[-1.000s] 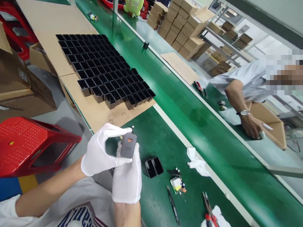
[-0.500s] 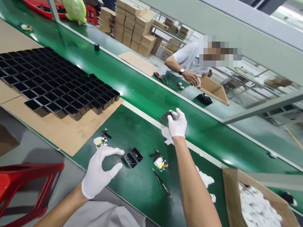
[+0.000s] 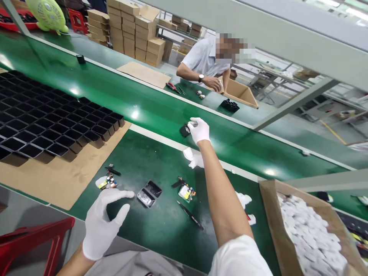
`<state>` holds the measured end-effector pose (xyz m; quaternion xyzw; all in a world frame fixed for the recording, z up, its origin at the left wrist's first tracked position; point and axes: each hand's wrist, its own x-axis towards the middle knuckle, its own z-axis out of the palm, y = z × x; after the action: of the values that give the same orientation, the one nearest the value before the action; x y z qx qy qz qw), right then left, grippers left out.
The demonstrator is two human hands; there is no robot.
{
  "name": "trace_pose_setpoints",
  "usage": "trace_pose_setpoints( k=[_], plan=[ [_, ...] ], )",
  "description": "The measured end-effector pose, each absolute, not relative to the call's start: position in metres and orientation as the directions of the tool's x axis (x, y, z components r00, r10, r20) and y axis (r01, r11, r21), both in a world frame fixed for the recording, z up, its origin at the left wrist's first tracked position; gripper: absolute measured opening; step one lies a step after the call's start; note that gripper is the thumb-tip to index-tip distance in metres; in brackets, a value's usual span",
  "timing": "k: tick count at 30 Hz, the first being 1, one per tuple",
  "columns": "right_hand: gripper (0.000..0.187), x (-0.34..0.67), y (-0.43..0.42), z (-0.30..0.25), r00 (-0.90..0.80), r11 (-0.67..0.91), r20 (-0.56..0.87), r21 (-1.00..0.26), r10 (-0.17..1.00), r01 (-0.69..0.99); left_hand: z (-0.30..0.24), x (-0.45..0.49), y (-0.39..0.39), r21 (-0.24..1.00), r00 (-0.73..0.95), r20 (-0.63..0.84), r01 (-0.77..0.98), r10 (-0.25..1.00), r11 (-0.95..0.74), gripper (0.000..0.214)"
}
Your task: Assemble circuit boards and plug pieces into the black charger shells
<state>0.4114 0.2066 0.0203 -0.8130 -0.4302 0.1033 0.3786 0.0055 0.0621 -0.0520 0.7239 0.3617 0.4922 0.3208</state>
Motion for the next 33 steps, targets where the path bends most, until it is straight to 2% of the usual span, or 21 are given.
trace_pose_setpoints(
  k=[3, 5, 8, 10, 11, 14, 16, 18, 20, 22, 25, 29, 33],
  plan=[
    [0.040, 0.400, 0.190, 0.042, 0.611, -0.336, 0.199, -0.686, 0.766, 0.645, -0.052, 0.010, 0.061, 0.783, 0.293, 0.476, 0.287, 0.829, -0.551, 0.032],
    [0.036, 0.386, 0.163, 0.056, 0.605, -0.337, 0.209, -0.671, 0.769, 0.660, -0.052, 0.018, 0.061, 0.749, 0.320, 0.456, 0.367, 0.830, -0.552, 0.049],
    [0.028, 0.354, 0.097, 0.067, 0.593, -0.379, 0.151, -0.640, 0.791, 0.668, -0.052, 0.031, 0.061, 0.720, 0.358, 0.381, 0.463, 0.852, -0.517, 0.079],
    [0.024, 0.325, 0.047, 0.061, 0.584, -0.423, 0.077, -0.614, 0.808, 0.667, -0.051, 0.037, 0.059, 0.727, 0.375, 0.291, 0.511, 0.880, -0.458, 0.088],
    [0.024, 0.311, 0.024, 0.054, 0.586, -0.451, 0.047, -0.589, 0.809, 0.670, -0.049, 0.039, 0.058, 0.728, 0.383, 0.239, 0.537, 0.892, -0.426, 0.089],
    [0.050, 0.275, -0.026, 0.023, 0.643, -0.564, -0.019, -0.501, 0.765, 0.656, -0.043, 0.041, 0.056, 0.688, 0.407, 0.102, 0.630, 0.908, -0.360, 0.082],
    [0.060, 0.264, -0.043, 0.003, 0.672, -0.610, -0.049, -0.474, 0.739, 0.635, -0.039, 0.039, 0.054, 0.644, 0.400, 0.023, 0.696, 0.916, -0.319, 0.076],
    [0.060, 0.260, -0.050, -0.013, 0.696, -0.629, -0.050, -0.478, 0.716, 0.613, -0.035, 0.035, 0.053, 0.610, 0.387, -0.054, 0.743, 0.920, -0.277, 0.074],
    [0.051, 0.258, -0.051, -0.020, 0.724, -0.636, -0.037, -0.510, 0.689, 0.579, -0.032, 0.031, 0.051, 0.603, 0.394, -0.099, 0.754, 0.914, -0.260, 0.074],
    [0.039, 0.255, -0.050, -0.022, 0.751, -0.625, -0.018, -0.569, 0.660, 0.534, -0.032, 0.027, 0.050, 0.620, 0.412, -0.086, 0.735, 0.907, -0.275, 0.075],
    [0.034, 0.249, -0.052, -0.020, 0.768, -0.549, 0.026, -0.685, 0.639, 0.479, -0.037, 0.026, 0.047, 0.651, 0.437, -0.028, 0.691, 0.899, -0.315, 0.075],
    [0.043, 0.248, -0.058, -0.024, 0.769, -0.449, 0.056, -0.783, 0.637, 0.430, -0.048, 0.025, 0.046, 0.672, 0.449, 0.022, 0.655, 0.893, -0.345, 0.073],
    [0.046, 0.250, -0.052, -0.038, 0.784, -0.480, 0.029, -0.777, 0.620, 0.408, -0.054, 0.016, 0.048, 0.637, 0.421, 0.043, 0.687, 0.906, -0.349, 0.071]
  ],
)
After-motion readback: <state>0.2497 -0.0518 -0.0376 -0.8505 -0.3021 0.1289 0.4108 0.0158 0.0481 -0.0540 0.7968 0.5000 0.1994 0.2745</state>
